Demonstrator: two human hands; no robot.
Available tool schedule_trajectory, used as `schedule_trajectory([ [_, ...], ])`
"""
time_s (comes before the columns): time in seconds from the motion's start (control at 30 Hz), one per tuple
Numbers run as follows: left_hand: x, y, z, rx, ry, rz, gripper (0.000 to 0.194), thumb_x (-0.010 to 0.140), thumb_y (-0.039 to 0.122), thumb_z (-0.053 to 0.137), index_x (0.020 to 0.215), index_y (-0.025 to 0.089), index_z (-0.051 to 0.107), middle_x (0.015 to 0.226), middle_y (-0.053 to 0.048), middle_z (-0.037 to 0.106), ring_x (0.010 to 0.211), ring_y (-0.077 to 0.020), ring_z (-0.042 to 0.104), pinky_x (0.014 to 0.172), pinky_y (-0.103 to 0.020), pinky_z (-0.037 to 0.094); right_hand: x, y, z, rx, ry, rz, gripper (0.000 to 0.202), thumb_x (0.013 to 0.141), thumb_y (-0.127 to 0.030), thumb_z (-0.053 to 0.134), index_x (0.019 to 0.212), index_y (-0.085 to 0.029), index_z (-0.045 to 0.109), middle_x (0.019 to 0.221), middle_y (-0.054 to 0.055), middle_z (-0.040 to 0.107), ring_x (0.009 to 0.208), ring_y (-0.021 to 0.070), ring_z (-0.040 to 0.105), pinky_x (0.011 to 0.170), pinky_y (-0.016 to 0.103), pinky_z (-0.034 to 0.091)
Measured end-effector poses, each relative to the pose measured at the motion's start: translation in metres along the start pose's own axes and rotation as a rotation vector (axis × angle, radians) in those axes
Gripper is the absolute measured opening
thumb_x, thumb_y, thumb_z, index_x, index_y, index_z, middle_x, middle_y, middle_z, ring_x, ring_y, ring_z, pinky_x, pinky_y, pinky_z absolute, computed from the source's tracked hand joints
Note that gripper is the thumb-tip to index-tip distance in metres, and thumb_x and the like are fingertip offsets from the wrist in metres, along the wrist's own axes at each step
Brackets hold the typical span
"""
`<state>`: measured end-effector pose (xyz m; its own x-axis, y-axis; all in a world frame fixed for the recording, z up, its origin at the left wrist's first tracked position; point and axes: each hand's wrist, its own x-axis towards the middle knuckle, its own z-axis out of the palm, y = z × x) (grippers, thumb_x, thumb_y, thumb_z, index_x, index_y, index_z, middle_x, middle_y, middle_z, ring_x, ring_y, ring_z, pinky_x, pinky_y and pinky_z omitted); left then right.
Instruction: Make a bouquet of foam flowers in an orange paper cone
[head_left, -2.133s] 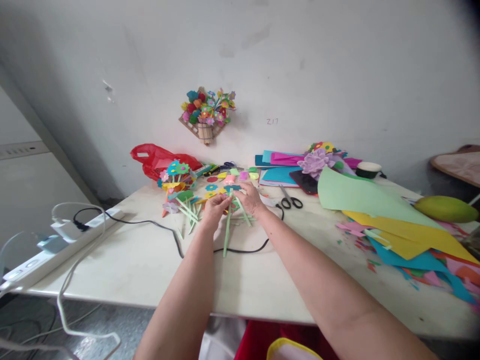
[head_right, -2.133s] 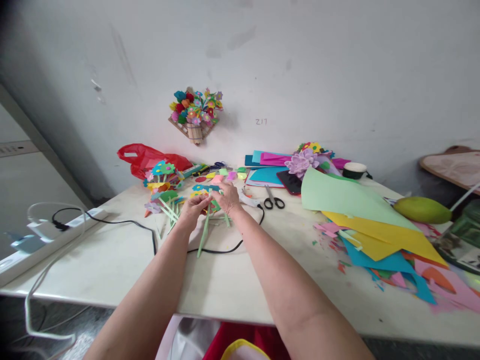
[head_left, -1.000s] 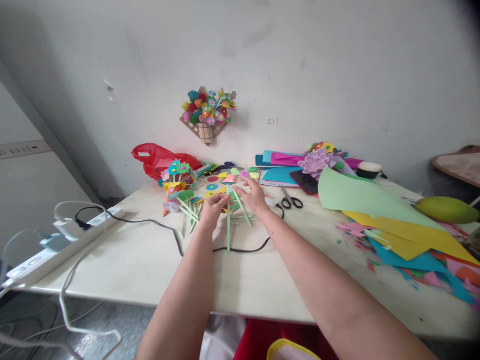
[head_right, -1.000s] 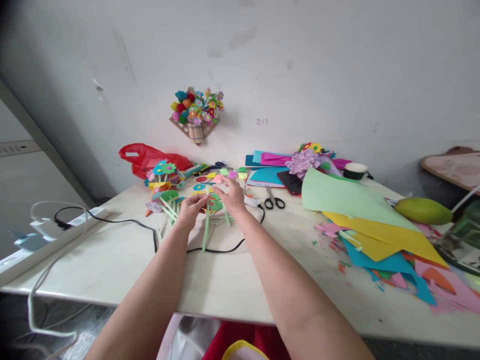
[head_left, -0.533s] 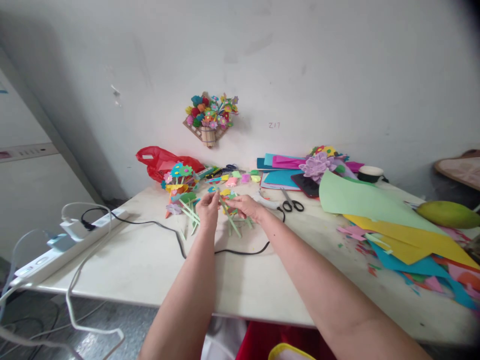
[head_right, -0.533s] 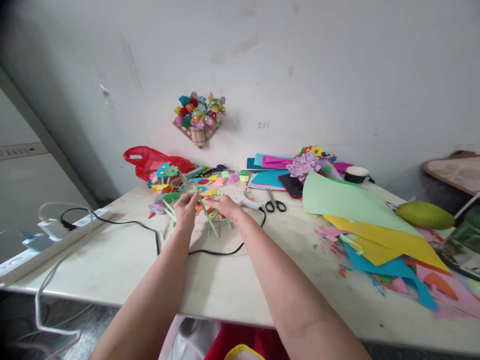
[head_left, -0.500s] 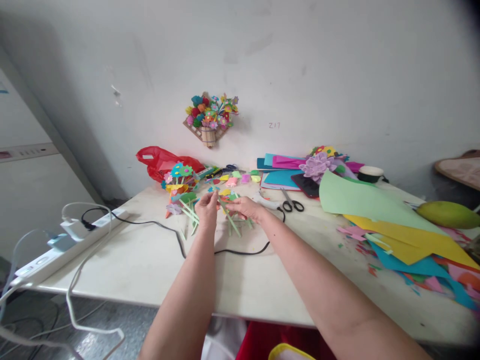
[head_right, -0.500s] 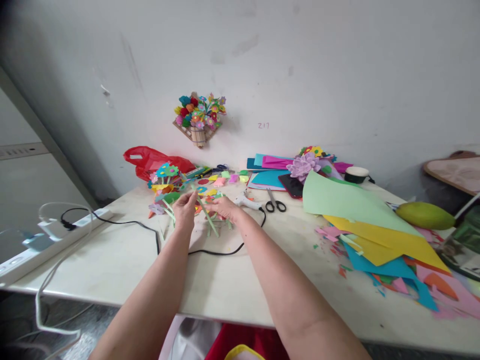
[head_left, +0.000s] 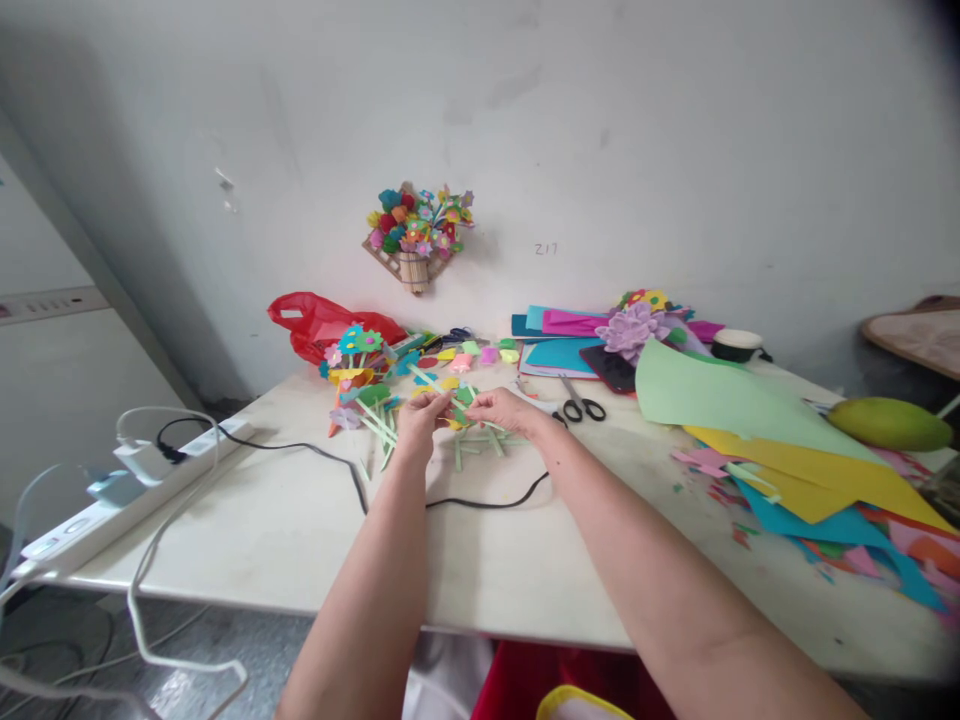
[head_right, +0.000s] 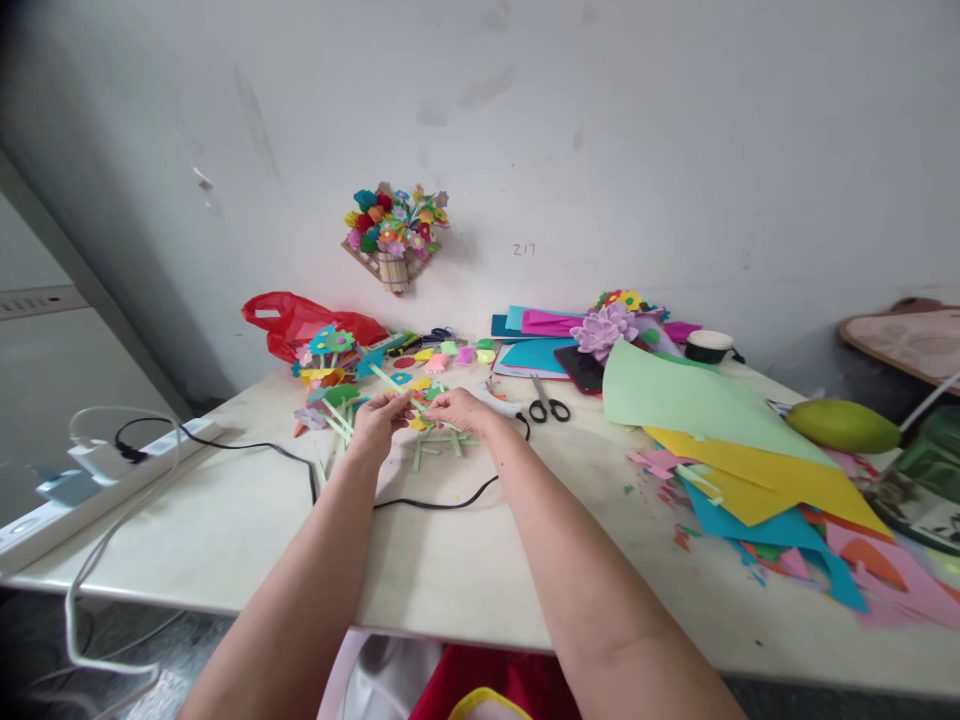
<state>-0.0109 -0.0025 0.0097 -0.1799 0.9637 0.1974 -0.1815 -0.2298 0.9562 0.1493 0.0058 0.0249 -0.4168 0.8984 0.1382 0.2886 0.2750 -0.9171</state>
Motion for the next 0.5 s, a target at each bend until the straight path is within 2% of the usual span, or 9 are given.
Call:
schedule_trajectory([
  [0.13,0.000,-0.006,0.003,0.007,-0.010,0.014,0.038,0.053,0.044,0.079,0.059,0.014,0.058,0.057,-0.002,0.061,0.048,-0.0091,0.055,0.045,-0.019,0.041,-0.001,0.006,-0.015,-0.148,0.036,0.063,0.026,0.075,-0.033,0.063,0.059,-0.015,0.059,0.048,-0.006,0.052,0.045,0.0062,0.040,0.049,0.020,0.032],
  [0.23,0.000,-0.011,0.007,0.009,0.031,0.036,0.039,0.051,0.045,0.080,0.061,0.014,0.058,0.059,-0.002,0.062,0.048,-0.0105,0.057,0.045,-0.020,0.044,-0.006,0.008,-0.039,-0.417,0.177,0.138,0.027,0.081,-0.034,0.056,0.064,-0.015,0.064,0.055,0.000,0.060,0.049,0.0086,0.048,0.050,0.021,0.035],
  [0.3,0.000,-0.013,0.010,0.018,0.035,0.037,0.040,0.051,0.045,0.080,0.061,0.014,0.057,0.059,-0.002,0.062,0.048,-0.0116,0.059,0.046,-0.021,0.045,-0.013,0.009,-0.058,-0.713,0.362,0.232,0.025,0.082,-0.032,0.055,0.070,-0.016,0.069,0.067,0.006,0.067,0.065,0.0139,0.060,0.058,0.022,0.040],
  [0.37,0.000,-0.014,0.012,0.028,0.022,0.028,0.040,0.050,0.046,0.080,0.060,0.014,0.057,0.059,-0.002,0.063,0.048,-0.0125,0.060,0.046,-0.022,0.046,-0.022,0.012,-0.076,-0.888,0.583,0.400,0.022,0.083,-0.026,0.053,0.088,-0.017,0.072,0.088,0.011,0.071,0.086,0.0191,0.065,0.067,0.024,0.045],
  [0.4,0.000,-0.015,0.012,0.033,0.016,0.021,0.040,0.050,0.045,0.080,0.060,0.014,0.057,0.059,-0.002,0.063,0.048,-0.0128,0.060,0.047,-0.022,0.046,-0.027,0.015,-0.083,-0.926,0.636,0.493,0.024,0.082,-0.025,0.054,0.096,-0.016,0.072,0.096,0.014,0.070,0.093,0.0213,0.065,0.072,0.026,0.046],
  [0.5,0.001,-0.016,0.013,0.038,0.005,0.008,0.039,0.051,0.045,0.080,0.060,0.014,0.059,0.060,-0.002,0.063,0.050,-0.0135,0.062,0.048,-0.023,0.048,-0.040,0.028,-0.098,-0.973,0.645,0.663,0.032,0.079,-0.027,0.061,0.106,-0.014,0.069,0.108,0.020,0.067,0.105,0.0266,0.062,0.081,0.032,0.048],
])
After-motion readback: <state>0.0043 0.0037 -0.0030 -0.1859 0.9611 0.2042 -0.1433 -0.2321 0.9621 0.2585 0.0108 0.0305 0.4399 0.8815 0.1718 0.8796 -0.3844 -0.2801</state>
